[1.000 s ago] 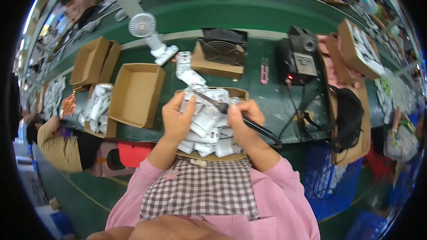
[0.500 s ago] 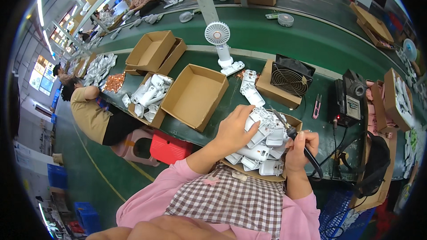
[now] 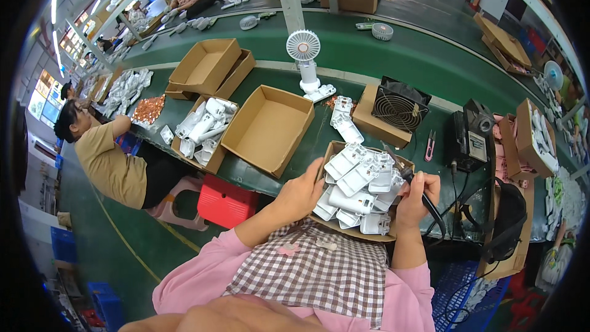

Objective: The person picks up a white plastic housing from a box, solders its internal components with a soldering iron, and places it back into a box. They repeat this process for several components throughout the video.

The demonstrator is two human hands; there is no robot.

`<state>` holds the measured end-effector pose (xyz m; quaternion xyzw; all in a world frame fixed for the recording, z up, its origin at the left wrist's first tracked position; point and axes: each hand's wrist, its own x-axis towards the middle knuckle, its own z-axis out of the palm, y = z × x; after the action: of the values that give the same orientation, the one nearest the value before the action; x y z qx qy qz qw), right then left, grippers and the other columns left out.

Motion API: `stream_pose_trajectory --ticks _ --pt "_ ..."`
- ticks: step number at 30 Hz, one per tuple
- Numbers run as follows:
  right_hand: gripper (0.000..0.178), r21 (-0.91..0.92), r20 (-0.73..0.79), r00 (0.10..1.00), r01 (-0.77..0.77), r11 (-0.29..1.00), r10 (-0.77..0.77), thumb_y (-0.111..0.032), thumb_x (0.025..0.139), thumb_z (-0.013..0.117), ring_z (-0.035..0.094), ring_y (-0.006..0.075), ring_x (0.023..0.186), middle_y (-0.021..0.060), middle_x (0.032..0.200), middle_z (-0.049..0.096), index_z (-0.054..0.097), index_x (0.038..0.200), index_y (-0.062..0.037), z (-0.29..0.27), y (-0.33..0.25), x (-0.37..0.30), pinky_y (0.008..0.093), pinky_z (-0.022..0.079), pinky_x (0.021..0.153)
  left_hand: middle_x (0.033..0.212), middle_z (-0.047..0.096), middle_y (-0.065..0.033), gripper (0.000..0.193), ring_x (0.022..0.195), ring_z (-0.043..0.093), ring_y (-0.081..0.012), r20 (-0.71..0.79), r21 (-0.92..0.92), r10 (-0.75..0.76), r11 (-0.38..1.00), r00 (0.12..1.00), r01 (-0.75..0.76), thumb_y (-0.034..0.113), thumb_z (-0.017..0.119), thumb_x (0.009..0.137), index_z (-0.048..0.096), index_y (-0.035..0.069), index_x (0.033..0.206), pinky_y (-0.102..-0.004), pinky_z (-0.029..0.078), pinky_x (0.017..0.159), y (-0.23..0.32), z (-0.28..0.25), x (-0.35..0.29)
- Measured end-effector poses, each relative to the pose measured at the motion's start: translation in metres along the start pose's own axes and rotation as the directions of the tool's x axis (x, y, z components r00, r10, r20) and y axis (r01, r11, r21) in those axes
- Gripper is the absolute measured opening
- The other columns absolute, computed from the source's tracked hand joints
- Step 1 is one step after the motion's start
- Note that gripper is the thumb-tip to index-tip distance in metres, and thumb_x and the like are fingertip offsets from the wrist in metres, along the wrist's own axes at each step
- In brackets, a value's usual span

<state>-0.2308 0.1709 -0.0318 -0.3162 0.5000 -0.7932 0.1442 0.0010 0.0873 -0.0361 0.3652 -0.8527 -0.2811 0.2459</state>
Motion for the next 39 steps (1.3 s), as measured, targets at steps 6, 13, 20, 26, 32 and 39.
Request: stream_pose_trajectory --ticks 6,13,20,26,32,39 --pt "0.021 0.065 -0.176 0.980 -0.077 0.995 0.087 -0.014 0.090 0.053 0.034 0.0029 0.044 -0.0036 0.058 0.040 0.042 0.073 -0.0100 -0.010 -0.008 0.002 0.0169 0.026 0.039 0.079 0.059 -0.0317 0.038 0.076 0.059 -0.0456 0.367 0.102 -0.251 0.968 0.896 0.229 0.017 0.047 0.082 0.042 -0.011 0.107 -0.0524 0.046 0.072 -0.009 -0.002 0.016" --pt "0.024 -0.060 -0.445 0.891 0.073 0.996 -0.092 -0.013 0.089 0.058 0.032 0.0016 0.044 -0.0044 0.058 0.038 0.042 0.071 -0.0119 -0.071 -0.045 0.025 0.0171 0.024 0.039 0.087 0.058 -0.0322 0.028 0.086 0.056 -0.0474 0.324 -0.041 -0.174 0.979 0.930 0.198 0.018 0.046 0.083 0.048 -0.005 0.098 -0.0524 0.044 0.074 -0.023 0.012 0.017" --pt "0.010 0.092 -0.456 0.884 0.160 0.983 -0.101 -0.013 0.088 0.056 0.049 0.0095 0.045 0.0018 0.060 0.050 0.051 0.085 -0.0047 -0.127 -0.051 0.069 0.0183 0.033 0.040 0.095 0.063 -0.0139 0.032 0.086 0.058 -0.0202 0.290 -0.339 -0.187 0.897 0.939 0.284 0.011 0.045 0.084 0.052 -0.006 0.110 -0.0325 0.045 0.080 -0.020 -0.030 0.003" --pt "0.014 -0.214 -0.474 0.867 0.058 0.975 -0.156 -0.014 0.088 0.057 0.049 0.0070 0.047 0.0021 0.061 0.052 0.048 0.086 -0.0034 -0.133 -0.060 0.089 0.0171 0.034 0.043 0.094 0.061 -0.0077 0.031 0.085 0.055 -0.0142 0.308 -0.350 -0.250 0.867 0.918 0.354 0.010 0.047 0.084 0.052 -0.006 0.110 -0.0288 0.045 0.075 0.015 -0.102 0.015" --pt "0.017 -0.271 -0.429 0.888 0.050 0.961 -0.167 -0.017 0.087 0.062 0.049 0.0068 0.049 0.0016 0.063 0.053 0.052 0.084 -0.0039 -0.143 -0.060 0.126 0.0172 0.035 0.045 0.099 0.062 -0.0059 0.032 0.084 0.059 -0.0118 0.296 -0.490 -0.331 0.753 0.896 0.440 0.012 0.050 0.084 0.054 -0.002 0.112 -0.0268 0.048 0.074 0.060 -0.161 0.064" --pt "0.009 -0.080 -0.496 0.847 0.177 0.981 -0.193 -0.011 0.087 0.058 0.046 0.0071 0.053 0.0011 0.065 0.048 0.051 0.085 -0.0047 -0.141 -0.050 0.117 0.0189 0.037 0.048 0.060 0.055 -0.0025 0.016 0.044 0.050 -0.0081 0.276 -0.376 -0.354 0.816 0.893 0.440 0.018 0.056 0.075 0.059 0.003 0.073 -0.0224 0.035 0.034 0.103 -0.186 0.196"
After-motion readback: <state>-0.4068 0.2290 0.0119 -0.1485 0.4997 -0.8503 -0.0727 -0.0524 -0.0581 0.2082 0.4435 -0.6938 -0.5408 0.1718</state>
